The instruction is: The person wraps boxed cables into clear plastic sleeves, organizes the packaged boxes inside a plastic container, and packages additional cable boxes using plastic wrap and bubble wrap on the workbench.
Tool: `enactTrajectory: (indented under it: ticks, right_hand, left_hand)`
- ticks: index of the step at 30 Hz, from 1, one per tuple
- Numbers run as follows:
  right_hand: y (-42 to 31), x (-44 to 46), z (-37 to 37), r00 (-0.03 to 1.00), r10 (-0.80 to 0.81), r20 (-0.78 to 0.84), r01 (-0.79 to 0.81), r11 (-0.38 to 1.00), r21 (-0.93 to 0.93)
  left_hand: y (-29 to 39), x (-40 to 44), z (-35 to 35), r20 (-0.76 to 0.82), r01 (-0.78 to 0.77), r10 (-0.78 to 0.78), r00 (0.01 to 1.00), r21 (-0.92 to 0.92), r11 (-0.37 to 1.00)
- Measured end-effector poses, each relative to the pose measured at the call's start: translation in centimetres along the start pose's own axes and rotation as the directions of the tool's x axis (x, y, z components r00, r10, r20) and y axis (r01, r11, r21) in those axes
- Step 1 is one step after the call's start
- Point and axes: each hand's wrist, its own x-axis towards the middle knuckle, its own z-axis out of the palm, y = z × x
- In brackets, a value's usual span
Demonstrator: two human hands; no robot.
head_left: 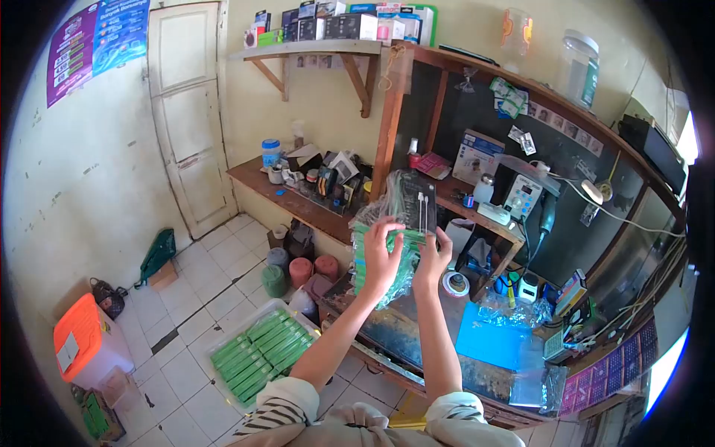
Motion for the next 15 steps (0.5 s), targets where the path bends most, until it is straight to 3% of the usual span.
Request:
enactTrajectory:
  ticks: [1,3,5,7,8,9,11,12,15]
  right_hand:
    - [-0.4,-0.3,-0.6,1.000,-0.007,-0.011,0.006,1.000,-0.003]
    - [-1.0,-1.0,-2.3,0.999,-0.050,-0.017,0.051,0.998,0.042]
    - [-1.9,-2.3,-4.0,0.999,-0.027,-0.030,0.029,0.996,0.082]
    - [-1.5,-3.4,-7.3,0.990,-0.140,0.021,0.141,0.980,-0.140]
    - [-1.5,-4.4,-8.9,0.993,-0.121,-0.005,0.116,0.968,-0.222]
    - [-2.4,-5.8,-10.0,1.000,0.000,0.017,0.001,0.998,-0.059]
    - [-2.9,-7.9,-12.9,0.998,0.029,0.055,-0.022,0.991,-0.131]
    - [-2.7,-8.5,-14.9,0.981,0.158,0.116,-0.155,0.987,-0.033]
    - [-3.8,-9.6,-19.2,0.928,0.363,0.082,-0.338,0.914,-0.223]
  left_hand:
    - [0.8,-0.4,0.0,0.009,-0.001,0.001,1.000,-0.010,1.000]
    - [2.0,-1.4,0.3,0.069,0.178,-0.164,0.984,-0.378,0.909]
    - [2.1,-3.1,0.9,0.115,0.197,-0.164,0.980,-0.397,0.896]
    - [2.8,-4.9,1.6,0.144,0.349,-0.326,0.934,-0.551,0.758]
    - [2.5,-6.1,2.2,0.141,0.346,-0.319,0.937,-0.489,0.800]
    - [1.4,-7.8,3.1,0.147,0.337,-0.304,0.941,-0.425,0.840]
    - [1.9,-10.5,3.3,0.363,0.572,-0.442,0.820,-0.525,0.630]
    - [1.7,-12.0,3.7,0.441,0.611,-0.422,0.792,-0.554,0.566]
    - [0.7,-16.8,4.2,0.606,0.726,-0.434,0.667,-0.396,0.563]
